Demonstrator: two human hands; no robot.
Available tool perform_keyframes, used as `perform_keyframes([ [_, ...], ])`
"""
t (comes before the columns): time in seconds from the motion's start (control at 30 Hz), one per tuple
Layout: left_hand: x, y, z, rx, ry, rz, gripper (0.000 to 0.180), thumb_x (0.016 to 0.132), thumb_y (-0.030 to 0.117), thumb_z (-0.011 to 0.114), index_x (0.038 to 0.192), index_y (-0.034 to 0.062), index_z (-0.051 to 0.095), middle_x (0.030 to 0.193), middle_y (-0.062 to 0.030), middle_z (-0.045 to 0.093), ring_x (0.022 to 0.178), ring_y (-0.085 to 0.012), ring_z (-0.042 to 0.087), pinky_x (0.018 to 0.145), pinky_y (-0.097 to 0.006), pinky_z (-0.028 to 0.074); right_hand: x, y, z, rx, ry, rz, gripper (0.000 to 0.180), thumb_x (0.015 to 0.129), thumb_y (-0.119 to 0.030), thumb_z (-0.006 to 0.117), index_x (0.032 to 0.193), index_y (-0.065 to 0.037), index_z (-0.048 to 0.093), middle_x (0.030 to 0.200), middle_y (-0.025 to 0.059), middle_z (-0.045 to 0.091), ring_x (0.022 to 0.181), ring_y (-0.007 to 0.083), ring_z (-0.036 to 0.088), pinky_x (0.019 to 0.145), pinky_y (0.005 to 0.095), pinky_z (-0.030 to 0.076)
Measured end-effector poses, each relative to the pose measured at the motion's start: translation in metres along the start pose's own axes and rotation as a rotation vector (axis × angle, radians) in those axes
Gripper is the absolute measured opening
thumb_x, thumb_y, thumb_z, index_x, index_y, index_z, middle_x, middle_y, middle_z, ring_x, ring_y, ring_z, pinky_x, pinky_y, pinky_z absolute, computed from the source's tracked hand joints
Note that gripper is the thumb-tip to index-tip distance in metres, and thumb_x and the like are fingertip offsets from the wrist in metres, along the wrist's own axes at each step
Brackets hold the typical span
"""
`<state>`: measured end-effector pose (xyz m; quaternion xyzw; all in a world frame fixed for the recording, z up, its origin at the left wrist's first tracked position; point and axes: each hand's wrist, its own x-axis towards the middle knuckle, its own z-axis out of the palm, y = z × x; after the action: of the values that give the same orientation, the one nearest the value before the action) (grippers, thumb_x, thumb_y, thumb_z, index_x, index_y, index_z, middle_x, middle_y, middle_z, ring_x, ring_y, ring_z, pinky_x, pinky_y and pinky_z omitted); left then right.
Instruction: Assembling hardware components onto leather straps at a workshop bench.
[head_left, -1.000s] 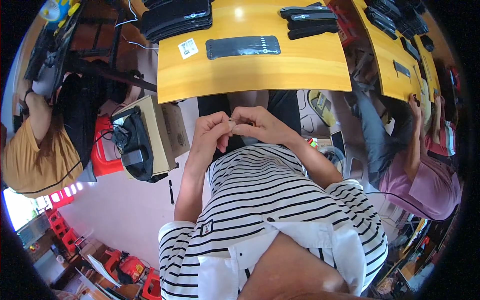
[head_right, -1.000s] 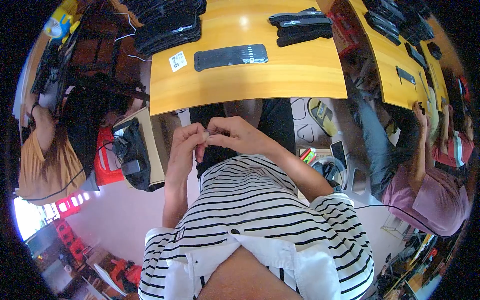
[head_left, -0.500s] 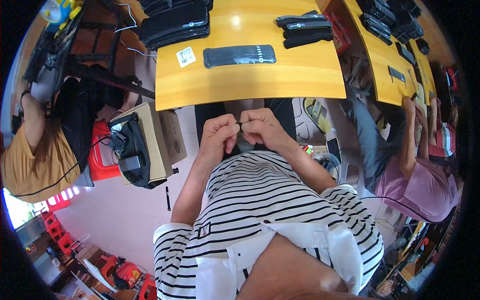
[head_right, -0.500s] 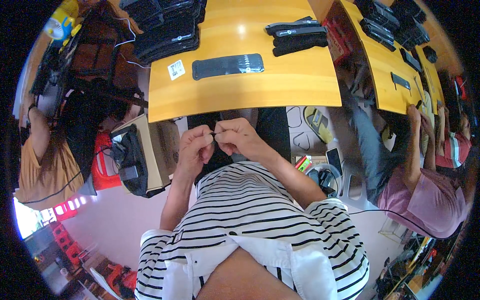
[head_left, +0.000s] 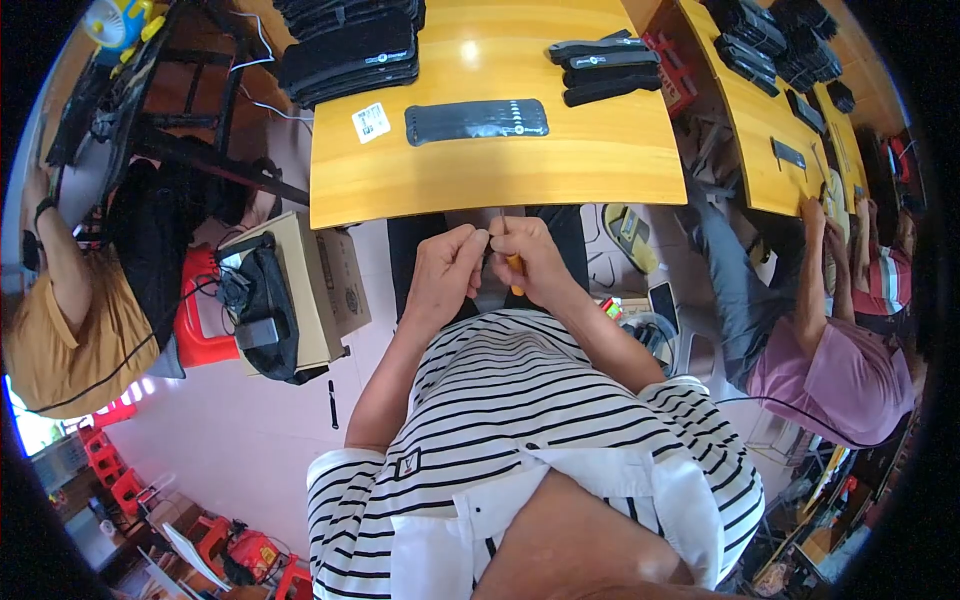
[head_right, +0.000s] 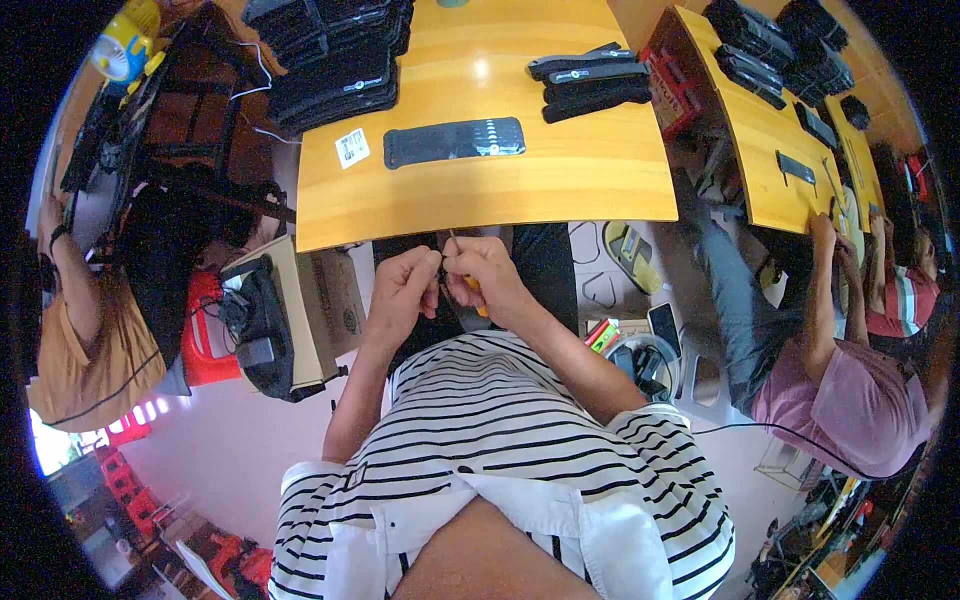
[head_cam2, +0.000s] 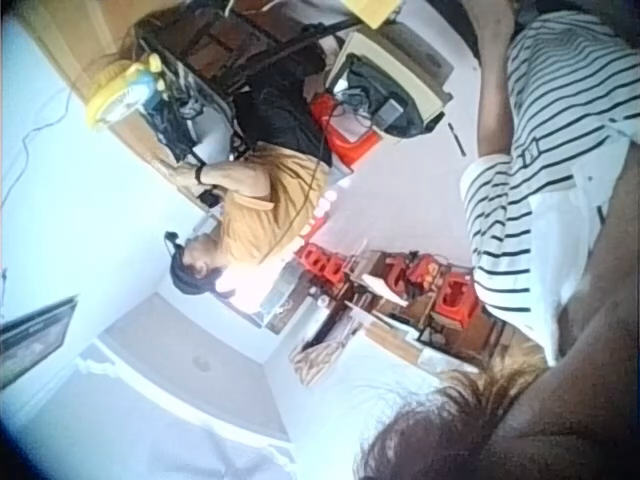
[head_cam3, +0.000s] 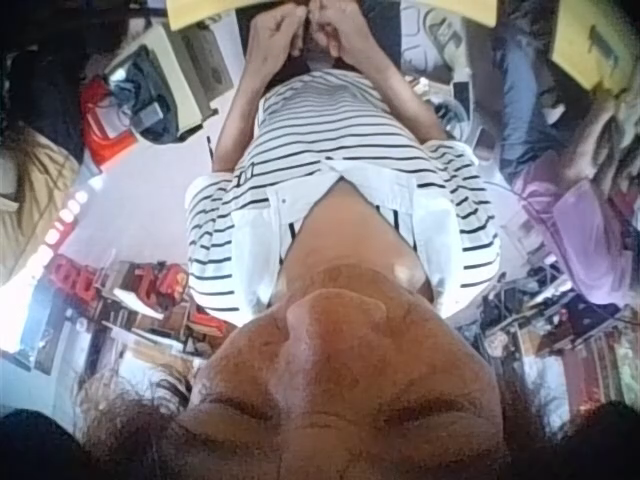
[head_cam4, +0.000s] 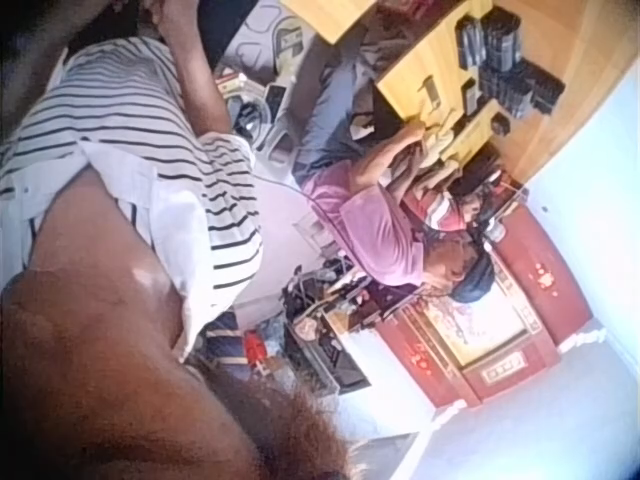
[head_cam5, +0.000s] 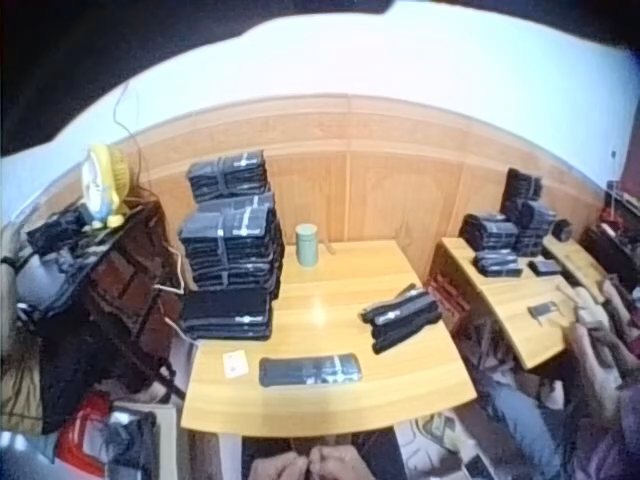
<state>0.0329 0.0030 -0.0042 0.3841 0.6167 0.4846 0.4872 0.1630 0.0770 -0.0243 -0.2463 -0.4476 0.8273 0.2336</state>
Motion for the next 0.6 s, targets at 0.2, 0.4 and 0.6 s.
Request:
perform_keyframes([
  [0.2,-0.002,-0.014,0.001,-0.075,-0.065,-0.022,0.037,0.092,0.024,0.044,0.061,0.0038,0.044,0.049,-0.0004,0.044,0.041,-0.0063,0.042,0.039,-0.021,0.034,0.0,-0.013,-0.005,-0.587,-0.068,-0.167,0.033,0.087,-0.024,0.055,0.062,-0.003,0.049,0.051,-0.0005,0.047,0.048,0.0044,0.041,0.043,0.0212,0.03],
  [0.4,-0.002,-0.003,0.015,-0.312,-0.117,-0.054,0.037,0.092,0.025,0.046,0.06,0.0069,0.045,0.049,0.0014,0.043,0.039,-0.0049,0.038,0.037,-0.019,0.029,-0.008,-0.021,-0.011,-0.124,-0.142,0.125,0.025,0.085,-0.018,0.054,0.064,-0.006,0.048,0.05,-0.0006,0.044,0.041,0.0054,0.039,0.036,0.0206,0.027],
  [0.6,0.015,0.004,0.015,-0.497,-0.001,-0.115,0.036,0.089,0.027,0.051,0.059,0.0092,0.045,0.047,0.0022,0.04,0.037,-0.0061,0.034,0.035,-0.021,0.025,-0.006,-0.025,-0.017,0.302,0.199,0.112,0.024,0.083,-0.021,0.055,0.064,-0.011,0.043,0.045,-0.0014,0.036,0.035,0.0075,0.033,0.033,0.021,0.02],
])
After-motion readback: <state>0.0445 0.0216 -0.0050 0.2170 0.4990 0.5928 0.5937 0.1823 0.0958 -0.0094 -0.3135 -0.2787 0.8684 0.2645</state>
